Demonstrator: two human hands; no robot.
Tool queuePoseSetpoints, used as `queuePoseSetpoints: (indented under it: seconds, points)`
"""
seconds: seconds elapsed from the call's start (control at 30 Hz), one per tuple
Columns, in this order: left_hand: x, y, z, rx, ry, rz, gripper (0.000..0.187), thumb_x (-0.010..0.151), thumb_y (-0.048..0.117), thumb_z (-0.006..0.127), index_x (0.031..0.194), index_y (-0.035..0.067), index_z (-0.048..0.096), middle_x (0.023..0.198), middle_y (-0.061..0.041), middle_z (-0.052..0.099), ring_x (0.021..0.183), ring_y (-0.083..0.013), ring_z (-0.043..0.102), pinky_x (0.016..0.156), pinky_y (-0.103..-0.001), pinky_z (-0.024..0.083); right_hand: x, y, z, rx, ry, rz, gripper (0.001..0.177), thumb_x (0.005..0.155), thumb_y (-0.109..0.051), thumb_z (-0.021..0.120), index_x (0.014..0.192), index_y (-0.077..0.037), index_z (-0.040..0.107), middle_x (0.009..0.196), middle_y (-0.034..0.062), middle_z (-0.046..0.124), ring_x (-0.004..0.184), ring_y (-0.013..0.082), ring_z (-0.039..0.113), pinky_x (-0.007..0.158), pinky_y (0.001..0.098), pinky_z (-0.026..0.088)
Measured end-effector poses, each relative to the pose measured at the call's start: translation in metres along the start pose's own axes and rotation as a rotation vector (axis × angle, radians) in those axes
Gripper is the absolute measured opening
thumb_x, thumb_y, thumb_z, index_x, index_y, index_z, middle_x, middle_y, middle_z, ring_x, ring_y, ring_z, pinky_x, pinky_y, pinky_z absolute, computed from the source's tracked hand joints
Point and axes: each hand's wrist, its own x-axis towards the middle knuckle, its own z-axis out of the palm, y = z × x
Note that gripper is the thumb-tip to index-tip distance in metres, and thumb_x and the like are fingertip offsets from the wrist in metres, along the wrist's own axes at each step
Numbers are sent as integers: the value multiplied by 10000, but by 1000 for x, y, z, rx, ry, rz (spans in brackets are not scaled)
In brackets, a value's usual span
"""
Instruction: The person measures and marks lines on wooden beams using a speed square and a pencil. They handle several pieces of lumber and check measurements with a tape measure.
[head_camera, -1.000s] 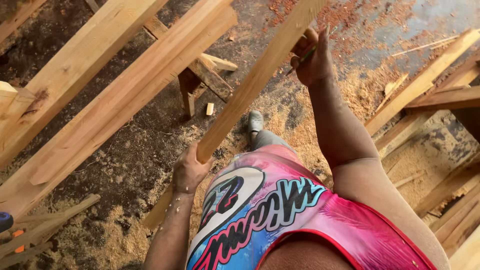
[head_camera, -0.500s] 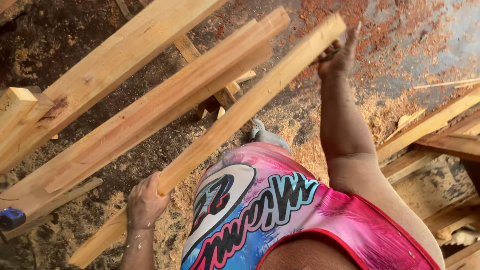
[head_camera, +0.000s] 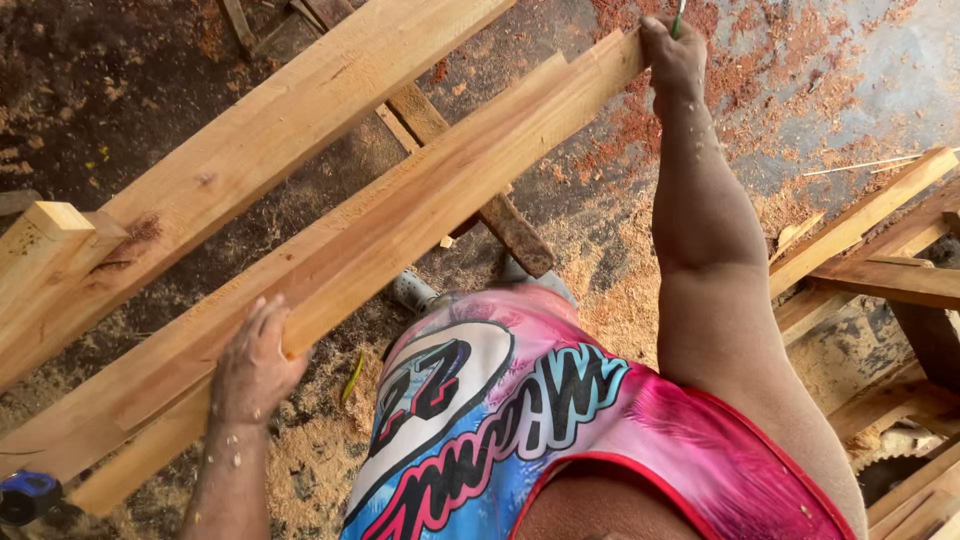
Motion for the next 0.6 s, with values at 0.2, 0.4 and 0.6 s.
queuePoseSetpoints:
  seconds: [0.2, 0.4, 0.6]
  points:
    - [57, -17, -3, -52, 52, 73, 860, 752, 331, 853, 1449, 36, 446, 1580, -229, 405, 1476, -387, 368, 1197, -515, 319, 34, -6, 8, -270, -53, -18, 283, 1041, -360, 661, 976, -104, 763, 898, 32, 768, 778, 121, 714, 777, 329, 631]
    - [71, 7, -14, 44, -193, -200, 1032, 849, 366, 792, 1659, 152, 189, 1444, -209, 566, 1292, -360, 601, 1129, -503, 467, 29, -50, 14, -634, -197, 334, 465, 1061, -531, 621, 995, -93, 761, 864, 45, 651, 763, 169, 590, 775, 417, 569]
    - [79, 4, -17, 80, -211, -226, 990, 860, 425, 778, 1633, 185, 206, 1435, -206, 569, 1279, -367, 602, 1093, -515, 487, 16, -66, 13, -800, -282, 317, 498, 1033, -584, 586, 995, -124, 774, 901, 86, 676, 789, 183, 630, 795, 433, 567]
